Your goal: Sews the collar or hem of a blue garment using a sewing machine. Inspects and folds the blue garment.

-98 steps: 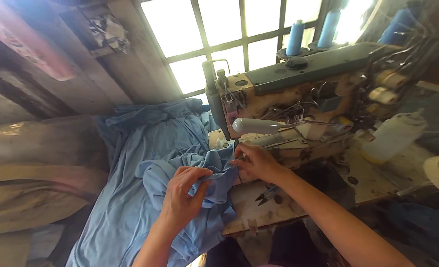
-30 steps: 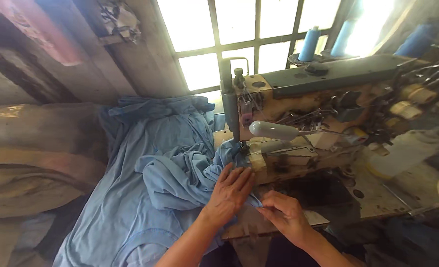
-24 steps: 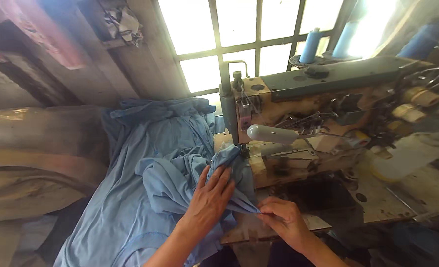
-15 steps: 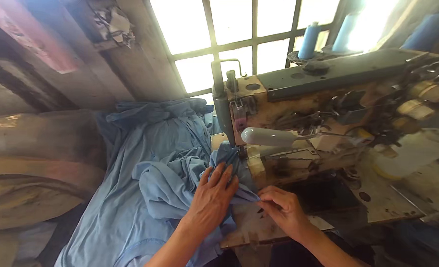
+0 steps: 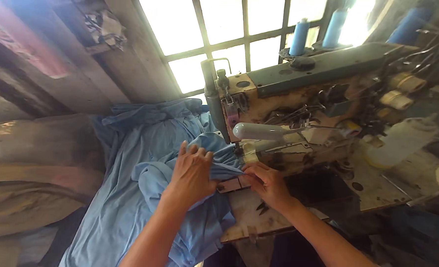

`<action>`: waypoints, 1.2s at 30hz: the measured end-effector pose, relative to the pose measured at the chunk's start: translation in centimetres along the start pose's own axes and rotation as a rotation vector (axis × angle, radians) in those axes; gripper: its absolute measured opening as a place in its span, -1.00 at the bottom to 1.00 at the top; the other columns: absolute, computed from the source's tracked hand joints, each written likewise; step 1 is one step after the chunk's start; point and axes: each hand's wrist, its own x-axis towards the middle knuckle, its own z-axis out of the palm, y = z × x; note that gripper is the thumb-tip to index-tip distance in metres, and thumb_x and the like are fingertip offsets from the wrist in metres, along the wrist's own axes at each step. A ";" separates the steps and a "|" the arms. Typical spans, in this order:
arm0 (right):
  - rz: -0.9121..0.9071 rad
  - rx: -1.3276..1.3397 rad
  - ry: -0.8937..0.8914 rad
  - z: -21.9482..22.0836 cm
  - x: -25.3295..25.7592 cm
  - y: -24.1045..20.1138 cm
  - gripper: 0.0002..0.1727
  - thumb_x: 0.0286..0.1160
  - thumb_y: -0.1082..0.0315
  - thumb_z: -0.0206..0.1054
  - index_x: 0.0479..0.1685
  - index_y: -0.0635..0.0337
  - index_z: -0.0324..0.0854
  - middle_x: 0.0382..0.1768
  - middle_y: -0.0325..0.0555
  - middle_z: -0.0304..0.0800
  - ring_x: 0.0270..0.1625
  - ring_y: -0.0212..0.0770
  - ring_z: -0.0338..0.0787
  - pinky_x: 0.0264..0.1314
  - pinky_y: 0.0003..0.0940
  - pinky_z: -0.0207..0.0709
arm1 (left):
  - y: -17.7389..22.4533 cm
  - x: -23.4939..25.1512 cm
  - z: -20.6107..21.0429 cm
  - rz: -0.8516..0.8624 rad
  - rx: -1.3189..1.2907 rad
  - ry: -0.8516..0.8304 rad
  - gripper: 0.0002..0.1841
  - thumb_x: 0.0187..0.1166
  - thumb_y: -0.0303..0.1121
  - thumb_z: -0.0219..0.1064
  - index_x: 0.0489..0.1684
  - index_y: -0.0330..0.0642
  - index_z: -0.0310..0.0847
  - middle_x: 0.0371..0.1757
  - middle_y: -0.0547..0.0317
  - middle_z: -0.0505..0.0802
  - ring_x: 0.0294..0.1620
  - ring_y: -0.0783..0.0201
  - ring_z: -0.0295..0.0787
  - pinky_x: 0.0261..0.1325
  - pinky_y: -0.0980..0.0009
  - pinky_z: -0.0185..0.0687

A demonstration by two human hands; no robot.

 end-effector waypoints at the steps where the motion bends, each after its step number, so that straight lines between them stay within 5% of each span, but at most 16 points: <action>1: -0.005 -0.011 -0.008 0.0 0.0 -0.1 -0.78 0.64 0.35 0.30 -0.12 0.31 0.80 0.04 0.05 0.88 -0.29 -0.29 0.87 -0.26 -0.45 0.77 | 0.6 -1.2 -0.7 0.009 0.027 0.033 -0.51 0.17 -0.04 0.64 -0.27 -0.38 0.77 -0.26 -0.27 0.85 0.03 -0.37 0.79 0.49 -0.45 0.28; 4: -0.062 -0.053 -0.029 -0.3 0.0 -0.2 -0.82 0.57 0.42 0.31 -0.16 0.34 0.80 0.07 0.11 0.88 -0.23 -0.20 0.90 -0.25 -0.36 0.77 | 3.9 -4.0 -1.0 0.198 0.015 0.180 -0.82 0.27 -0.39 0.56 -0.60 -0.30 0.74 -0.49 -0.11 0.82 -0.19 -0.24 0.85 0.30 -0.28 0.54; 7: -0.259 -0.094 0.019 -0.6 -0.4 0.7 -0.80 0.63 0.42 0.26 -0.18 0.28 0.81 0.03 0.06 0.91 -0.04 -0.24 0.92 -0.09 -0.46 0.75 | 4.8 -3.7 1.3 0.467 -0.099 0.345 -0.76 0.46 -0.32 0.21 -0.62 -0.12 0.66 -0.47 0.14 0.73 -0.24 0.05 0.76 0.37 0.00 0.53; 9: -0.311 -0.064 0.011 -1.1 -0.7 0.8 -0.78 0.67 0.40 0.24 -0.17 0.30 0.81 0.01 0.06 0.91 -0.05 -0.28 0.91 -0.04 -0.51 0.74 | 3.8 -2.6 2.0 0.479 -0.203 0.342 -0.79 0.46 -0.22 0.29 -0.32 -0.16 0.71 -0.09 0.03 0.85 0.03 0.04 0.81 0.32 0.01 0.55; 10: -0.320 -0.061 0.007 -1.2 -0.8 0.8 -0.76 0.68 0.39 0.24 -0.17 0.30 0.82 0.00 0.05 0.91 -0.06 -0.29 0.91 -0.02 -0.53 0.74 | 3.2 -2.2 2.2 0.443 -0.196 0.291 -0.66 0.30 -0.22 0.42 -0.04 -0.22 0.71 0.14 -0.05 0.86 0.17 -0.02 0.83 0.25 -0.06 0.61; 12: -0.312 -0.075 0.008 -1.2 -1.0 0.7 -0.75 0.68 0.36 0.26 -0.18 0.29 0.84 -0.04 0.02 0.93 -0.03 -0.30 0.91 0.03 -0.54 0.73 | 2.2 -1.2 2.8 0.353 -0.156 0.197 -0.32 -0.10 -0.40 0.61 0.25 -0.27 0.69 0.23 -0.08 0.86 0.21 -0.14 0.81 0.14 -0.21 0.61; 24: -0.268 -0.105 -0.010 -1.6 -0.9 0.5 -0.76 0.67 0.33 0.29 -0.22 0.26 0.83 -0.09 -0.04 0.92 -0.16 -0.36 0.89 -0.11 -0.62 0.70 | 2.0 -0.3 4.2 0.256 -0.034 0.230 -0.35 -0.13 -0.68 0.56 0.18 -0.25 0.80 0.26 -0.02 0.88 0.33 -0.19 0.78 0.43 -0.31 0.46; 31: -0.182 -0.141 -0.004 -0.9 0.7 0.2 -0.79 0.62 0.39 0.30 -0.20 0.27 0.84 -0.07 -0.01 0.94 -0.08 -0.23 0.93 -0.07 -0.44 0.75 | 0.7 1.9 4.3 0.204 -0.069 0.114 -0.36 0.05 -0.71 0.55 0.31 -0.21 0.75 0.39 -0.05 0.80 0.51 -0.23 0.62 0.54 -0.35 0.31; 36: -0.149 -0.087 0.014 -0.7 0.3 0.6 -0.81 0.59 0.42 0.32 -0.19 0.30 0.85 -0.02 0.02 0.93 -0.09 -0.27 0.91 -0.07 -0.49 0.75 | -0.3 1.3 5.6 0.377 -0.273 0.326 -0.64 0.07 -0.67 0.41 -0.14 -0.14 0.81 0.16 0.15 0.92 0.43 -0.12 0.71 0.56 -0.35 0.26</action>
